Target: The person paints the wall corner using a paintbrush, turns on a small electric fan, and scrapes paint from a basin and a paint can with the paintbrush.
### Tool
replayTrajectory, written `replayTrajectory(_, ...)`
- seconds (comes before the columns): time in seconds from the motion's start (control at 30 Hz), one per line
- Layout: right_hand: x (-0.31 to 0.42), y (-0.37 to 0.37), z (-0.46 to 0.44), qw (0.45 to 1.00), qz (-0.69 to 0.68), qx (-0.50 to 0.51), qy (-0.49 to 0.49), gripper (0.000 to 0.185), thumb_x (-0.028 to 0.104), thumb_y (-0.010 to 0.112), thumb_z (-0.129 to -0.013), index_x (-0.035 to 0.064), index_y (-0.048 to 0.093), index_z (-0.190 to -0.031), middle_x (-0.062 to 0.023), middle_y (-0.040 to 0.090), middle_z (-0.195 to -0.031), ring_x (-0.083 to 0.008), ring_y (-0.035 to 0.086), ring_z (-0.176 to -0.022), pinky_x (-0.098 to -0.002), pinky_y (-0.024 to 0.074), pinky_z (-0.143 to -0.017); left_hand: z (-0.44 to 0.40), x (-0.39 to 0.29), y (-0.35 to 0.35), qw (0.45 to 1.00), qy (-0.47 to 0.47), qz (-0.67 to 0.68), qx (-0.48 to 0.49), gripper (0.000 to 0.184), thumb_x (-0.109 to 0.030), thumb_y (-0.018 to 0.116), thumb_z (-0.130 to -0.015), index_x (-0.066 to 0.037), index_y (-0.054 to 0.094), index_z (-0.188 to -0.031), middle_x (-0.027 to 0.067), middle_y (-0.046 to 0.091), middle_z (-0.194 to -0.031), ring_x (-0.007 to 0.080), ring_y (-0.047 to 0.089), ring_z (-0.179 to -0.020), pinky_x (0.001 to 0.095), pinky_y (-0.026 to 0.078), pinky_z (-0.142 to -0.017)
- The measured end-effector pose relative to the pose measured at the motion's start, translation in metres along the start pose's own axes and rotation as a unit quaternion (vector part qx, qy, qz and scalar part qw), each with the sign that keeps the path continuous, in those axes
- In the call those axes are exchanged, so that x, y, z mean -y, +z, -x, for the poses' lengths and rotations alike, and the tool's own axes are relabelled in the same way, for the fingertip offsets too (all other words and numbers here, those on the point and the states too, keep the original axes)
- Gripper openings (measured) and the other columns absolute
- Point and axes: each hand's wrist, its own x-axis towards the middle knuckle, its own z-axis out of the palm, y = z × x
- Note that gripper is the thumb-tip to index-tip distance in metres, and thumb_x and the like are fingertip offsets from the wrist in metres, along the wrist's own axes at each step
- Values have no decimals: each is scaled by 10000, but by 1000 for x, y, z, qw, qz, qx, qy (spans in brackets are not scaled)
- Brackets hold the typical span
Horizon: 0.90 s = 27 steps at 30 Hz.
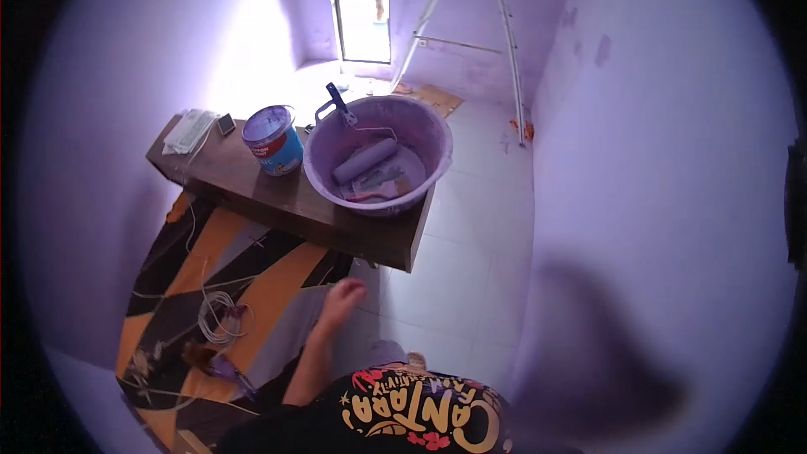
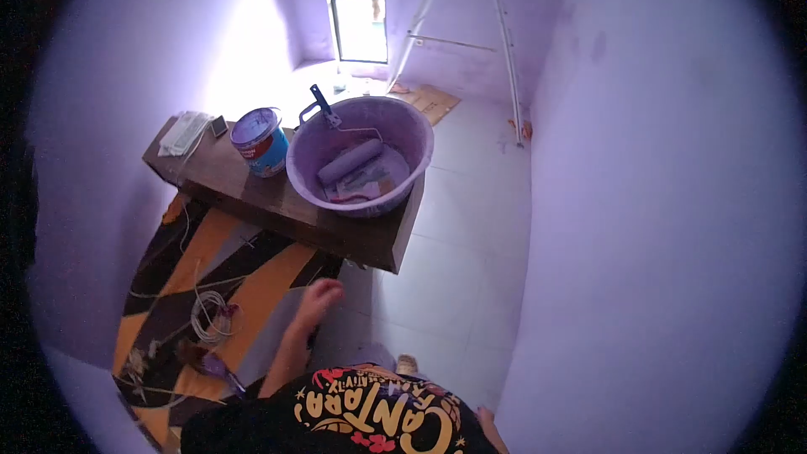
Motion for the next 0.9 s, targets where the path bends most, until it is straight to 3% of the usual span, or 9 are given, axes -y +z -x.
replayTrajectory(0.13, 218, 24, -99, 951, -148, -13, -273, 196, 136, 614, -875, 39, 638, -1044, -57, 619, -849, -139, 572, -708, -300, 483, -586, -57, -68, -32, 973, 85, 126, -174, 138, -81, 585, -932, -3, 618, -1040, 48, 637, -943, 110, 610, -894, 259, 492, -829)
replayTrajectory(0.33, 583, 59, 95, 804, -230, 111, -538, 272, 131, 571, -954, 12, 589, -1199, -48, 616, -984, -132, 579, -848, -293, 508, -745, -154, -94, -85, 924, 133, 85, -349, 124, -45, 562, -933, -9, 610, -1042, 35, 629, -970, 115, 597, -919, 258, 471, -854)
replayTrajectory(0.47, 658, 92, 153, 763, -249, 172, -571, 229, 115, 561, -951, 14, 615, -1150, -56, 618, -900, -140, 592, -789, -302, 510, -742, -218, -94, -95, 895, 164, 66, -410, 158, -53, 565, -916, -23, 607, -1065, 38, 615, -1031, 127, 584, -983, 280, 462, -881)
replayTrajectory(0.53, 674, 110, 201, 718, -164, 102, -669, 212, 107, 564, -945, 17, 630, -1125, -64, 621, -864, -145, 596, -752, -304, 507, -733, -232, -124, -81, 896, 123, 73, -421, 211, -38, 579, -881, -29, 600, -1090, 71, 594, -1077, 174, 577, -1044, 321, 451, -929)
replayTrajectory(0.63, 707, 115, 241, 656, -25, 67, -751, 201, 98, 623, -903, 24, 651, -1088, -80, 629, -822, -162, 609, -727, -310, 503, -704, -262, -121, -72, 838, 232, -156, -469, 271, -33, 604, -841, -37, 591, -1111, 106, 571, -1108, 232, 562, -1106, 367, 422, -993)
replayTrajectory(0.67, 715, 118, 247, 641, -16, 80, -763, 209, 100, 647, -888, 27, 655, -1084, -79, 633, -812, -167, 612, -724, -312, 502, -698, -271, -106, -68, 862, 220, -113, -442, 271, -38, 614, -827, -52, 603, -1097, 117, 573, -1124, 260, 549, -1145, 385, 405, -1021)
replayTrajectory(0.7, 724, 118, 249, 638, -13, 95, -764, 212, 105, 657, -883, 29, 659, -1081, -79, 635, -809, -169, 614, -723, -312, 503, -701, -280, -96, -65, 884, 208, -72, -413, 271, -43, 624, -813, -67, 614, -1083, 127, 574, -1141, 289, 536, -1185, 404, 388, -1048)
replayTrajectory(0.77, 742, 124, 250, 630, -10, 125, -766, 218, 114, 678, -873, 32, 667, -1075, -79, 639, -803, -171, 618, -722, -311, 504, -708, -277, -113, -56, 882, 193, -206, -378, 233, -85, 650, -809, -108, 645, -1041, 115, 575, -1204, 296, 509, -1248, 482, 339, -1087)
replayTrajectory(0.9, 775, 132, 247, 641, 3, 160, -750, 257, 135, 703, -860, 54, 672, -1101, -89, 661, -847, -199, 650, -791, -323, 509, -746, -272, -132, -48, 807, 112, -402, -418, 277, -203, 683, -814, -160, 666, -1087, 100, 552, -1290, 292, 439, -1327, 600, 223, -1106)
